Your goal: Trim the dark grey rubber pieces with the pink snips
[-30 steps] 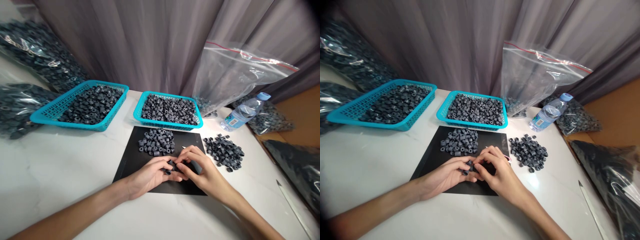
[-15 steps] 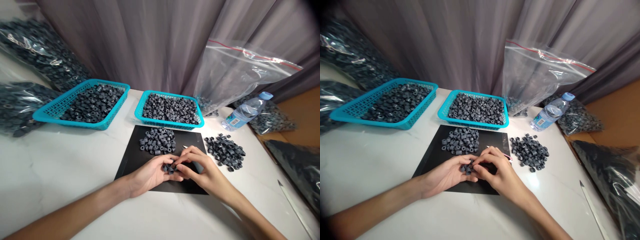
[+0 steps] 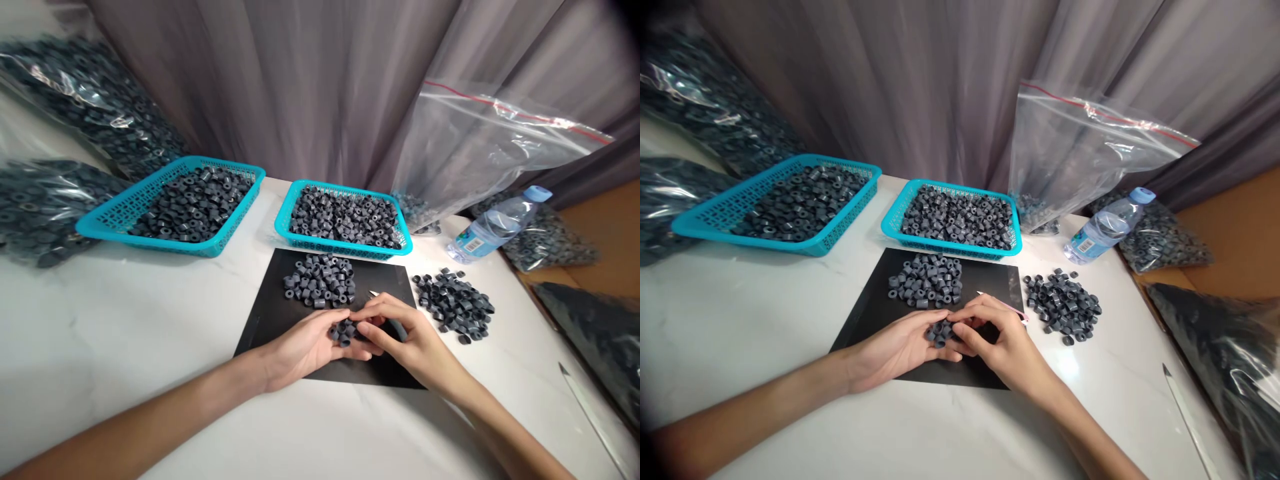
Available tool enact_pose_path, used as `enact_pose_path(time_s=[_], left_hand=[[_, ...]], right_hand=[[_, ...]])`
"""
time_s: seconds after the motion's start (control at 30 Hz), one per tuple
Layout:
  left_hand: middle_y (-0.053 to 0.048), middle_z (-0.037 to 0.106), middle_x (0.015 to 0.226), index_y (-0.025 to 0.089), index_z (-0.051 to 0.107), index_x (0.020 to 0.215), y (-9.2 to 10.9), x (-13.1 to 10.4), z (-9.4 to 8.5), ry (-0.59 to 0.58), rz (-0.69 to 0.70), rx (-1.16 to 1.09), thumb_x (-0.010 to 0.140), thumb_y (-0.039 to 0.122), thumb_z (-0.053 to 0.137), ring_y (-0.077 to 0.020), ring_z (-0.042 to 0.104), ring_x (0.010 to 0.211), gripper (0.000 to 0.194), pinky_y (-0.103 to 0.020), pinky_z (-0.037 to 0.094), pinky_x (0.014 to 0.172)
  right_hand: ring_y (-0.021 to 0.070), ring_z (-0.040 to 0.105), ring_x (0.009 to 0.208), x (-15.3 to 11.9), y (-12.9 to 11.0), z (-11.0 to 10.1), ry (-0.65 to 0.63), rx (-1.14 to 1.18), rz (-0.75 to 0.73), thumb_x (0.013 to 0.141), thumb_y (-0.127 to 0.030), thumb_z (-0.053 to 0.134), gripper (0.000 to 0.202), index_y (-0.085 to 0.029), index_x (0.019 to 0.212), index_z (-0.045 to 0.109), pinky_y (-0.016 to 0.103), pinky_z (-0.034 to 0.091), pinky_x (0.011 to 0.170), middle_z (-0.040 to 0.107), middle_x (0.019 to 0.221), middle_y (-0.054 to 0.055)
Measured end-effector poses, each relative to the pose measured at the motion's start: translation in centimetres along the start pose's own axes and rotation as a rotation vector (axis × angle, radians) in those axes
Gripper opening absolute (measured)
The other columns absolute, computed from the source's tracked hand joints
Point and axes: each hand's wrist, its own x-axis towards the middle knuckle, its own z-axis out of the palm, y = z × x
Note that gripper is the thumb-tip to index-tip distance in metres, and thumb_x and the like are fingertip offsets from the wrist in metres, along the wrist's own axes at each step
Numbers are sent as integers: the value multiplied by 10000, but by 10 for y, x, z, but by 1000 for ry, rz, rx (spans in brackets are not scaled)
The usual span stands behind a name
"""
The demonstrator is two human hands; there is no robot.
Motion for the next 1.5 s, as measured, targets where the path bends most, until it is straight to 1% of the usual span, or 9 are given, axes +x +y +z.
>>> enact_pose_path(time_s=[0.2,0.57,0.7,0.93,1.03,1.13,1.27,1.4,1.5], left_hand=[[-194,728,1122,39,707,1158,1,0,0,4,-13,33,1006,228,491,-279,731,981,324,-430,505,965],[-175,715,1175,87,732,1109,2,-1,1,-18,21,77,974,235,585,-286,728,1025,248,-435,499,990],[-154,718,1161,101,718,1151,2,-1,1,-8,9,59,1001,238,530,-286,730,1026,277,-434,499,986],[-154,724,1126,95,699,1142,5,-2,2,48,-74,59,1001,441,527,-302,712,1063,412,-414,467,980],[-168,727,1080,87,700,1105,4,-1,1,43,-89,80,988,505,524,-280,703,1016,468,-366,469,887],[-132,710,1010,107,704,1071,5,-2,-1,56,-82,107,985,509,530,-195,664,873,446,-276,432,710],[-14,558,797,124,687,961,10,-5,1,63,-134,64,971,438,588,-50,422,585,329,-175,303,534],[66,345,689,134,632,845,15,-8,4,87,-181,31,919,323,685,-19,208,492,210,-145,141,436],[68,362,665,128,640,850,13,-8,5,97,-188,10,917,329,688,-15,255,467,217,-137,145,406]], right_hand=[[159,615,788,1,-2,-6,-27,-25,44,987,-328,629,151,-240,1065,725,299,469,779,659,876,8],[170,608,806,0,-9,-9,-42,-24,61,1005,-327,581,173,-207,1093,670,293,488,757,669,875,15],[163,622,815,0,-7,-8,-2,-77,26,1001,-332,594,158,-218,1077,672,284,487,763,693,930,15],[167,614,764,-1,-4,-9,107,-166,46,1033,-413,526,271,-208,953,684,277,462,697,706,894,22],[156,606,710,0,2,-8,149,-183,24,1038,-420,516,281,-199,992,682,275,458,669,701,877,25],[157,603,687,2,8,-7,217,-209,-10,1040,-403,517,270,-191,1002,680,274,458,658,667,790,16],[168,611,724,0,8,-3,250,-247,-102,1047,-362,509,235,-197,990,666,282,468,676,656,813,33],[182,623,780,-4,2,4,235,-287,-220,1059,-298,473,210,-204,1003,652,304,476,712,664,891,59],[171,603,749,-4,2,9,259,-290,-247,1055,-252,479,182,-202,1034,653,306,463,692,637,850,39]])
